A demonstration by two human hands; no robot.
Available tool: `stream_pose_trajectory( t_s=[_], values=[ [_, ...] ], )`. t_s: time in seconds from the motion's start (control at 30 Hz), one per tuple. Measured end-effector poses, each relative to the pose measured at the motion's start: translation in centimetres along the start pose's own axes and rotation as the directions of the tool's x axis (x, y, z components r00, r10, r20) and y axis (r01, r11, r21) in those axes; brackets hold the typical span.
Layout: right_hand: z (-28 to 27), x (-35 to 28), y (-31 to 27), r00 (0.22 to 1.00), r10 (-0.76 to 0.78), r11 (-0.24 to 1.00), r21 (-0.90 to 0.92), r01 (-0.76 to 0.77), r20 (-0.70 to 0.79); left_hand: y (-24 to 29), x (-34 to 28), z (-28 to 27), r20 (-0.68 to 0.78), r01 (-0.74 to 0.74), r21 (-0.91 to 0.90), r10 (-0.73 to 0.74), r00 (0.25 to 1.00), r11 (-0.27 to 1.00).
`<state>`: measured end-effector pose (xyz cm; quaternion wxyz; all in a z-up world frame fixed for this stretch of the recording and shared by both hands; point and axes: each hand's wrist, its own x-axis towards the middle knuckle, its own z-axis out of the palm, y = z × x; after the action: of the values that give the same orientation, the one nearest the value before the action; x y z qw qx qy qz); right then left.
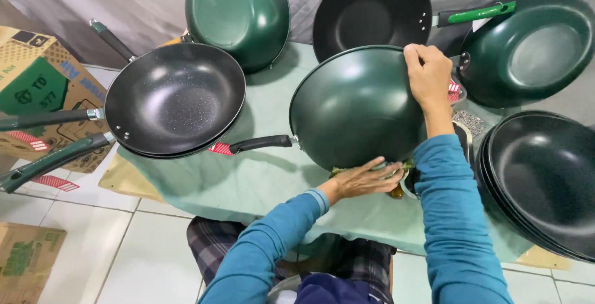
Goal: Cleaning woks with a cloth and then assembling handles onto them using a tool.
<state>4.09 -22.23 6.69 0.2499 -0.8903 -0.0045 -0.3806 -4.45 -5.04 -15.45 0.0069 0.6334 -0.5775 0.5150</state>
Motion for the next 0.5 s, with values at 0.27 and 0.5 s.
stream_pose_trajectory(
  t_s=[0.27,0.5],
  values=[
    [-1.1,-0.3,-1.9,1.0,0.006,1.0,0.018,-0.006,-0.004,-1.5,2.2,-1.8,0.01,-0.079,0.011,0.079,0.997,0.997],
    [-0.6,-0.4,-1.3,1.0,0.007,1.0,0.015,-0.007,0.016,-10.9,7.6,-5.0,-0.23,0.427,0.016,-0.412,0.882,0.904]
  ],
)
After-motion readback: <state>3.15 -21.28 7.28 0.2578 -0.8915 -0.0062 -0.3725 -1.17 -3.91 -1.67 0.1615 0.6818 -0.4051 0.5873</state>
